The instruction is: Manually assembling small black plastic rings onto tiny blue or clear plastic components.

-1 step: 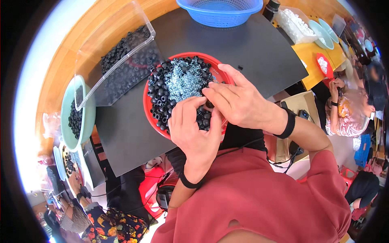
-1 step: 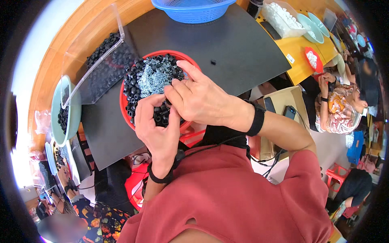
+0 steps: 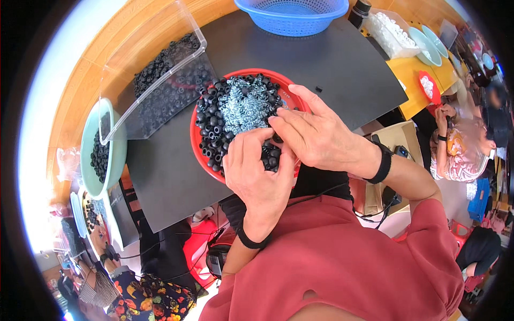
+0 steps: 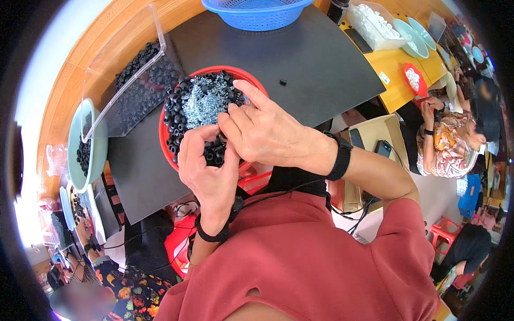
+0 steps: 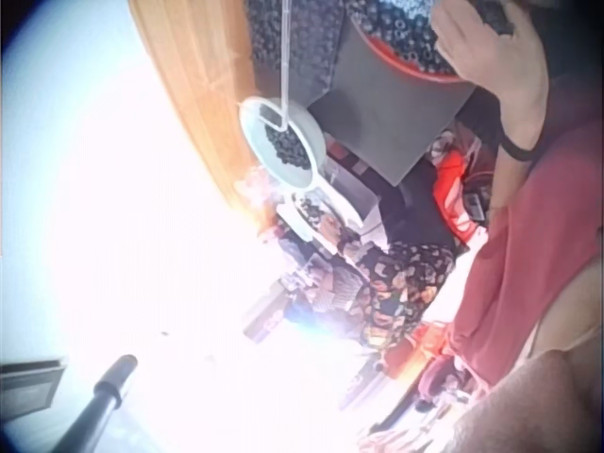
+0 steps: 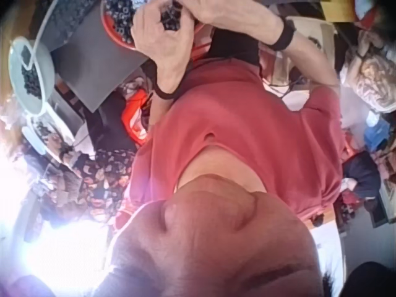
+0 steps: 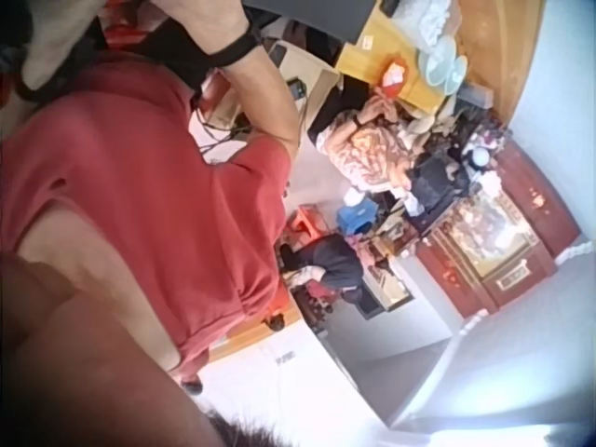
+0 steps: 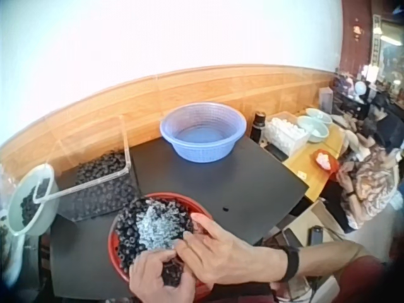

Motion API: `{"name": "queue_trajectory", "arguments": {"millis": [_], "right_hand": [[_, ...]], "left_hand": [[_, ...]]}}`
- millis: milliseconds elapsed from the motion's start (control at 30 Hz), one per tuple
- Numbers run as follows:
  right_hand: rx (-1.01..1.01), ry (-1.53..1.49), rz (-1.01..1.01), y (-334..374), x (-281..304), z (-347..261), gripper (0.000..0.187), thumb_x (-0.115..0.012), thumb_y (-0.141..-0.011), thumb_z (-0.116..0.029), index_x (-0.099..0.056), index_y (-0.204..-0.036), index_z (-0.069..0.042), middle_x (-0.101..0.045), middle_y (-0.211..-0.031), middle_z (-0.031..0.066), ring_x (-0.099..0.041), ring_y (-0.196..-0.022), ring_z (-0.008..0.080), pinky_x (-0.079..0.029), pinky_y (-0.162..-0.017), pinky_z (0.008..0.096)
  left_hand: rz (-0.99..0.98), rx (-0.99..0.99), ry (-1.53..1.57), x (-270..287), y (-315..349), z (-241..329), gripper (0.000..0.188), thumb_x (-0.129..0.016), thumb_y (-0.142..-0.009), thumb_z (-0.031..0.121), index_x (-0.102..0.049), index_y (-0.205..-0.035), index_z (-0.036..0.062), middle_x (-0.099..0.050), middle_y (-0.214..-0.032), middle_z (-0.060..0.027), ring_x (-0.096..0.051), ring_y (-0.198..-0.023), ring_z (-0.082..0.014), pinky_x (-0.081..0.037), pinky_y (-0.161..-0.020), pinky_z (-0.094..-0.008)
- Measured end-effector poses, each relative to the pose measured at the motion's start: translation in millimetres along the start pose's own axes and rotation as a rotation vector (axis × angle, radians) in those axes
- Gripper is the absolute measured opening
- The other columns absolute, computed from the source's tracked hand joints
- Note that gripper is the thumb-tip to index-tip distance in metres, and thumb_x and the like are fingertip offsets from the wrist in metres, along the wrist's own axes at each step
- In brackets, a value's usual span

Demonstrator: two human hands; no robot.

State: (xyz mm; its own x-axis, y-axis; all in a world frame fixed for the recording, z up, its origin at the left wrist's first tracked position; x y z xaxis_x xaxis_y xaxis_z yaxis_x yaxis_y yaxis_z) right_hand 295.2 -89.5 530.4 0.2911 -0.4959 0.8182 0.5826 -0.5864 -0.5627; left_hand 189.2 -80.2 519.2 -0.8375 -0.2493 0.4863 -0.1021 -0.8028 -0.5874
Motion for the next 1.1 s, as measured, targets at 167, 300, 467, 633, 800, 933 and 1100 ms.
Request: {"name": "queue_trajectory", "arguments": {"millis": [167,300,467,633,800,933,1100], "right_hand": [[0.099,0.135,0.049,-4.3,5.5,-7.5,0.036,-0.058,-0.068,-0.013,-0.062,-0.095,0.011,-0.065,-0.080,0.0183,-0.066,-0.067,0.0228,-0.040,-0.105,0.0500],[0.113,0.108,0.003,-5.8,7.6,-8.6,0.035,-0.063,-0.070,-0.011,-0.065,-0.099,0.009,-0.066,-0.093,0.0220,-0.069,-0.084,0.0258,-0.042,-0.103,0.0555],[0.035,-0.059,0.081,1.1,7.2,-3.4,0.040,-0.070,-0.074,-0.018,-0.064,-0.106,0.005,-0.067,-0.098,0.0167,-0.069,-0.086,0.0222,-0.042,-0.102,0.0557],[0.033,-0.173,0.137,5.6,6.9,-1.4,0.043,-0.072,-0.075,-0.026,-0.063,-0.106,0.002,-0.066,-0.100,0.0148,-0.066,-0.076,0.0192,-0.038,-0.103,0.0522],[0.032,-0.217,0.123,5.0,14.0,-1.3,0.043,-0.074,-0.075,-0.025,-0.062,-0.108,0.000,-0.066,-0.102,0.0122,-0.066,-0.080,0.0192,-0.037,-0.104,0.0518],[-0.014,-0.271,0.070,4.8,13.6,5.9,0.043,-0.073,-0.077,-0.023,-0.062,-0.111,0.001,-0.067,-0.106,0.0134,-0.068,-0.089,0.0212,-0.040,-0.102,0.0549],[-0.013,-0.351,0.064,6.0,11.7,7.1,0.042,-0.073,-0.077,-0.018,-0.061,-0.110,0.003,-0.067,-0.106,0.0141,-0.067,-0.087,0.0229,-0.042,-0.102,0.0517]], "left_hand": [[-0.007,-0.034,-0.129,3.6,-2.6,7.4,0.026,-0.072,-0.064,-0.002,-0.065,-0.088,0.0046,-0.064,-0.081,-0.0079,-0.062,-0.077,-0.0260,-0.047,-0.073,-0.0334],[0.013,-0.055,0.042,5.1,1.7,-6.5,0.024,-0.071,-0.070,-0.002,-0.067,-0.093,0.0032,-0.067,-0.086,-0.0084,-0.063,-0.074,-0.0196,-0.048,-0.070,-0.0292],[-0.249,0.378,0.552,-6.3,7.7,-38.1,0.020,-0.068,-0.080,0.001,-0.065,-0.099,-0.0036,-0.066,-0.088,-0.0052,-0.062,-0.078,-0.0135,-0.049,-0.072,-0.0275],[-0.377,0.680,1.145,-23.2,19.0,-45.6,0.015,-0.058,-0.090,0.000,-0.066,-0.101,-0.0050,-0.066,-0.089,-0.0020,-0.060,-0.082,-0.0088,-0.048,-0.079,-0.0235],[-0.451,0.708,1.210,-27.3,23.5,-43.6,0.016,-0.057,-0.092,0.003,-0.066,-0.104,-0.0039,-0.067,-0.094,-0.0038,-0.061,-0.085,-0.0090,-0.049,-0.080,-0.0237],[-0.432,0.752,1.183,-29.2,29.7,-38.3,0.020,-0.057,-0.095,0.010,-0.065,-0.107,-0.0038,-0.067,-0.092,-0.0042,-0.061,-0.086,-0.0085,-0.048,-0.079,-0.0222],[-0.428,0.724,1.151,-28.1,32.2,-39.2,0.022,-0.058,-0.096,0.011,-0.065,-0.109,-0.0047,-0.067,-0.093,-0.0043,-0.060,-0.084,-0.0074,-0.048,-0.079,-0.0213]]}}
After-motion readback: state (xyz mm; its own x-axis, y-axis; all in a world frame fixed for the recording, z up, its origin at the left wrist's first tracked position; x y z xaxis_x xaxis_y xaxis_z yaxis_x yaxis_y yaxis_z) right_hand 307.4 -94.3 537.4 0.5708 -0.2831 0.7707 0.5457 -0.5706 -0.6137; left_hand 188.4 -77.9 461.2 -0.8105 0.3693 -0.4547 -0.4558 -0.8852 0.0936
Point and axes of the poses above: each hand's wrist, its own y-axis away from the middle knuckle, its own x-axis out of the back of the hand, z = x × y, the point moved 7 cm from there along -y, towards the middle knuckle
